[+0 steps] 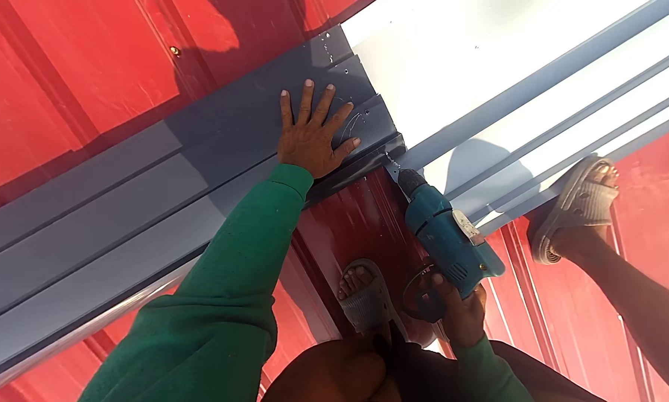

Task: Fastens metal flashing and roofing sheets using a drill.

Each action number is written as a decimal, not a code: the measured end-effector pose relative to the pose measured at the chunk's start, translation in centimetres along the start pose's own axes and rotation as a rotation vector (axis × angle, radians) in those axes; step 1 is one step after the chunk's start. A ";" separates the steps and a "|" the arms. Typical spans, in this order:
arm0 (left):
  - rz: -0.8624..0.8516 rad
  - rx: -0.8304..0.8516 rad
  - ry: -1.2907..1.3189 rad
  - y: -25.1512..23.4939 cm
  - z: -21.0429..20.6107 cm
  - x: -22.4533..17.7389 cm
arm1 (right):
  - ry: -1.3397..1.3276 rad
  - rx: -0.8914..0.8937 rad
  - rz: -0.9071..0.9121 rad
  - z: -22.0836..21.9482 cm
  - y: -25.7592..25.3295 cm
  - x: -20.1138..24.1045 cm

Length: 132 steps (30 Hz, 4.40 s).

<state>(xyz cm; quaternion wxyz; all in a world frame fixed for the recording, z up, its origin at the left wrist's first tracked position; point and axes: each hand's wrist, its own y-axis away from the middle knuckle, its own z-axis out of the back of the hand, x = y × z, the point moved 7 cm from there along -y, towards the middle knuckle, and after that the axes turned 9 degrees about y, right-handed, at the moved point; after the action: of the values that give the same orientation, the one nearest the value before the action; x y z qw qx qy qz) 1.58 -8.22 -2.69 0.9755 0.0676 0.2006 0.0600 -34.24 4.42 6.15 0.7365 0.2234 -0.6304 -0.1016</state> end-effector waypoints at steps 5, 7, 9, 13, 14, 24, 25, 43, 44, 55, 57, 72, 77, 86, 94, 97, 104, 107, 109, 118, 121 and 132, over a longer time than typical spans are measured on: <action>0.002 0.005 -0.001 -0.1 -0.1 0.0 | -0.021 -0.003 -0.011 0.1 -0.1 -0.4; -0.001 0.000 0.003 0.0 -0.1 0.1 | -0.015 -0.005 -0.005 0.2 -0.1 -0.3; 0.000 -0.001 0.002 -0.1 -0.1 0.1 | -0.009 -0.006 0.002 0.1 -0.1 -0.2; 0.005 -0.006 0.002 -0.1 0.0 0.1 | -0.023 0.001 -0.003 0.0 -0.1 -0.3; 0.003 -0.004 0.004 -0.1 0.1 0.1 | -0.019 0.007 -0.002 -0.1 -0.1 -0.2; 0.010 0.016 0.017 -0.4 -0.3 0.5 | -0.038 -0.036 -0.031 0.1 0.6 -0.7; 0.010 0.017 0.021 -0.4 -0.4 0.5 | -0.040 -0.043 -0.038 0.1 0.7 -0.8; 0.007 0.008 -0.001 -0.2 -0.1 0.2 | -0.174 -0.019 -0.075 -1.4 0.2 -1.5; 0.005 0.006 -0.002 -0.2 -0.2 0.2 | -0.208 -0.029 -0.095 -1.7 0.2 -1.8; 0.002 0.042 0.008 -0.3 -0.7 0.2 | -0.121 -0.075 -0.060 -2.8 0.3 -2.1; 0.001 0.039 0.008 -0.2 -0.6 0.2 | -0.148 -0.079 -0.077 -2.9 0.3 -2.3; -0.012 0.009 -0.026 -0.2 -0.4 -0.1 | -0.399 -0.123 -0.163 -5.3 0.9 -2.8; -0.030 0.000 -0.017 -0.1 -0.3 0.0 | -0.230 -0.184 -0.067 -5.0 1.1 -2.7; -0.015 0.014 -0.016 -0.1 -0.2 -0.2 | 0.040 -0.183 0.021 -4.2 0.8 -1.8; -0.012 0.024 -0.016 -0.2 -0.2 -0.2 | 0.222 -0.226 0.170 -5.0 1.5 -0.7; -0.002 0.035 -0.017 -0.2 -0.2 0.0 | 0.484 -0.194 0.271 -4.6 1.4 0.0; 0.008 0.060 0.016 -0.6 -0.6 0.6 | 0.770 -0.141 0.375 -3.3 2.3 1.0; 0.007 0.076 0.030 -1.0 -0.8 0.7 | 0.830 -0.135 0.417 -1.7 3.6 2.0; 0.003 0.076 0.033 -0.7 -0.9 0.7 | 0.891 -0.120 0.448 -1.3 3.6 2.7; -0.027 0.003 -0.009 -0.6 -0.8 0.3 | 0.967 -0.104 0.490 -2.0 1.6 1.6; -0.038 -0.053 -0.017 -0.4 -0.4 0.0 | 0.906 -0.109 0.476 -1.8 1.3 1.0; -0.141 -0.065 -0.153 2.2 4.8 -3.4 | 0.506 -0.215 0.386 -0.3 2.5 0.6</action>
<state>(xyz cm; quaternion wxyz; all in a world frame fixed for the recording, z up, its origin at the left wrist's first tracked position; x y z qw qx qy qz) 0.14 -7.06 3.30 0.9914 0.0261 0.1277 -0.0079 -34.16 6.40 7.77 0.8946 0.0390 -0.4440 0.0325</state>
